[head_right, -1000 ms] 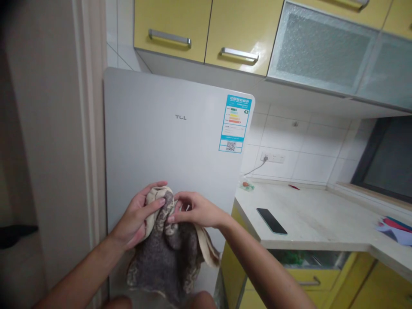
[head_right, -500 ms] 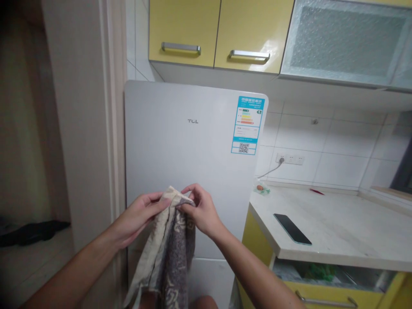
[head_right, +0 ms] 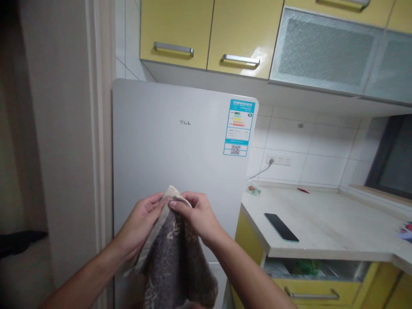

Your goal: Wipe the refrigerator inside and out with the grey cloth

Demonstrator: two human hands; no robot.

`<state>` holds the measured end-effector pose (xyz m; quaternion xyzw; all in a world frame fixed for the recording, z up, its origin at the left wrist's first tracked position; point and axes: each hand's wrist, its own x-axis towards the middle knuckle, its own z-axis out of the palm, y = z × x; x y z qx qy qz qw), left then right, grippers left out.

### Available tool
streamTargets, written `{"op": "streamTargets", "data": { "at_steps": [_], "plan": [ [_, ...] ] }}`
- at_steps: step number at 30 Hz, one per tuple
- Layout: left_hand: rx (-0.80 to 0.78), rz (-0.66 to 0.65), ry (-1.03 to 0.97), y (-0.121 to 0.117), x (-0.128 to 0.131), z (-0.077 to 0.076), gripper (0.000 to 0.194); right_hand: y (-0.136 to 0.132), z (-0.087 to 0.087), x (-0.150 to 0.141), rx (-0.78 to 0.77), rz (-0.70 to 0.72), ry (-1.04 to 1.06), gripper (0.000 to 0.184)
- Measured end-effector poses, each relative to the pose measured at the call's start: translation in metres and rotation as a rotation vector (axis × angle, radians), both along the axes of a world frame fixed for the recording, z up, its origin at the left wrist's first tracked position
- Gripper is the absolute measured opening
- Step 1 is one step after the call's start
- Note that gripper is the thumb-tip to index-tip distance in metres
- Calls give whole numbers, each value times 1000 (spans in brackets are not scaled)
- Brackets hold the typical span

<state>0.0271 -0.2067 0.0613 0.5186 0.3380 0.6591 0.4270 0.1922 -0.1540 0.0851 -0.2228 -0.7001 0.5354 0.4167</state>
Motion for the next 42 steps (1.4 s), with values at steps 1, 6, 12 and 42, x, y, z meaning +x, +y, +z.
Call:
{"op": "streamTargets", "data": {
  "at_steps": [1, 6, 12, 42],
  "plan": [
    [29, 16, 33, 0, 2, -1, 41, 0, 0, -1, -11, -16, 2, 45],
    [91, 30, 240, -2, -6, 0, 29, 1, -1, -3, -41, -48, 25, 50],
    [75, -42, 286, -10, -12, -1, 33, 3, -4, -9, -28, -130, 39, 51],
    [55, 482, -31, -12, -87, 16, 61, 30, -88, 95, 95, 55, -481, 40]
  ]
}}
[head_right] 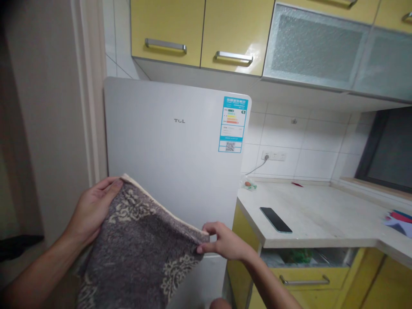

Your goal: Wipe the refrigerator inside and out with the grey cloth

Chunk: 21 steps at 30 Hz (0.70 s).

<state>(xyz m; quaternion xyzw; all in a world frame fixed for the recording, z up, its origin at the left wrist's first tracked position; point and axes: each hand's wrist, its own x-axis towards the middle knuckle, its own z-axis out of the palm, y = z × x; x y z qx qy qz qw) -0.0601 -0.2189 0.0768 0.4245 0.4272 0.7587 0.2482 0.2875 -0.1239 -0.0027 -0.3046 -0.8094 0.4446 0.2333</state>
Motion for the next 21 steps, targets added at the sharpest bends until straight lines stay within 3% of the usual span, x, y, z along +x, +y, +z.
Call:
{"op": "streamTargets", "data": {
  "at_steps": [4, 7, 9, 12, 15, 21],
  "plan": [
    [-18, 2, -82, 3, -12, -4, 65, 4, 12, 23, -219, -26, 310, 48],
    [-66, -6, -144, 8, -14, -12, 70, 4, 19, 32, -190, -53, 579, 45],
    [-82, 8, -158, 11, -14, -17, 72, 3, 28, 37, -131, -35, 630, 39],
    [-60, 46, -132, 13, -19, -24, 70, 3, 48, 43, 54, -11, 393, 27],
    [-29, 96, -89, 12, -26, -28, 66, 3, 67, 46, 220, -51, 88, 27],
    [-31, 90, -44, 12, -31, -32, 64, 7, 82, 45, 419, -151, -93, 34]
  ]
}}
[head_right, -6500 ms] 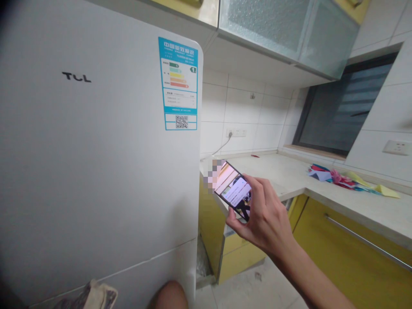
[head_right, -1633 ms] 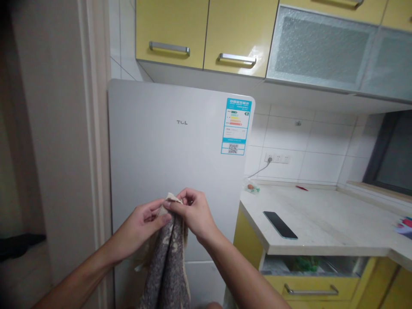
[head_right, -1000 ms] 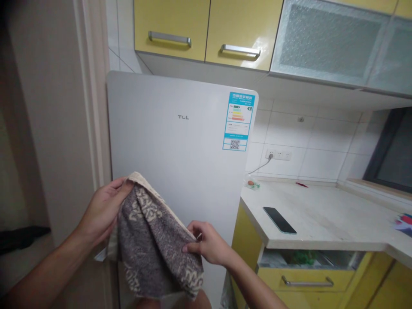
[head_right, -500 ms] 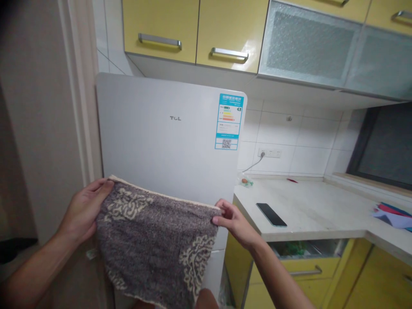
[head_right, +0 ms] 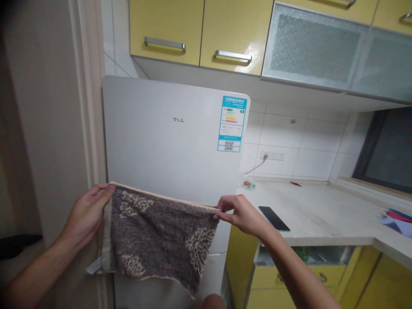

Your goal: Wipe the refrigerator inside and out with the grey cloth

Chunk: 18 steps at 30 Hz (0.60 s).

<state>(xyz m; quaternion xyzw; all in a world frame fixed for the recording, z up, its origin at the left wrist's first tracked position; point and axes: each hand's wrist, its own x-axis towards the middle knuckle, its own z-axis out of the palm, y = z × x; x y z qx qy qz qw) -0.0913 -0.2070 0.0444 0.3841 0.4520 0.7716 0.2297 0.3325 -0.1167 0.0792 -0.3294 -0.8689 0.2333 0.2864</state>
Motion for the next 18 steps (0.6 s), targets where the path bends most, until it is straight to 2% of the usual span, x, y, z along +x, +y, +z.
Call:
{"op": "streamTargets", "data": {
  "at_steps": [2, 4, 7, 10, 13, 16, 18],
  "plan": [
    [-40, -8, 28, 4, 1, -3, 67, 5, 0, -1, 4, -55, 50, 40],
    [-73, 1, 70, 9, 1, -8, 69, 11, -2, -5, -65, -93, 189, 46],
    [-120, 59, 146, 14, 0, -15, 74, 17, -6, -19, -205, -109, 463, 51],
    [-183, 113, 270, 11, 9, -14, 69, 12, -4, -43, -410, -115, 730, 54],
    [-210, 127, 450, 2, 42, -3, 57, -4, 3, -79, -550, -104, 863, 55],
    [-196, 145, 632, -8, 95, 10, 41, -23, 4, -121, -505, -42, 868, 51],
    [-184, 187, 736, -12, 127, 14, 31, -33, 0, -143, -450, -17, 893, 47]
  ]
}}
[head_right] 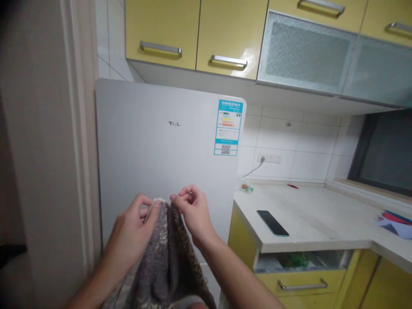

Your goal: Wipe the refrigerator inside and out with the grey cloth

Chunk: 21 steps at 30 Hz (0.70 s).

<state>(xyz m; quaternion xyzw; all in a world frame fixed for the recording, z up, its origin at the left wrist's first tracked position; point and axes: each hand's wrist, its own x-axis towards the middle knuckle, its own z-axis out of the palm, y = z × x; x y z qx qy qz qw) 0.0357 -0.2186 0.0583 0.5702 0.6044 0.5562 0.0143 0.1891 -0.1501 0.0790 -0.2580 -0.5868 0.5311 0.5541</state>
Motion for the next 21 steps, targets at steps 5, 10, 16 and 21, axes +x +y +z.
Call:
{"op": "streamTargets", "data": {
  "at_steps": [5, 10, 16, 21],
  "plan": [
    [23, 85, 61, 1, 33, -13, 21, -9, -23, -18, 10, -51, 40, 42],
    [1, -73, -125, 5, 48, -39, 22, -7, -39, -11, 7, -77, 19, 54],
    [17, -479, -516, 7, 60, -57, 47, 0, -48, 7, -10, -49, 42, 60],
    [24, -461, -556, 18, 24, -54, 55, 6, -52, 29, -11, 90, 46, 50]
  ]
}}
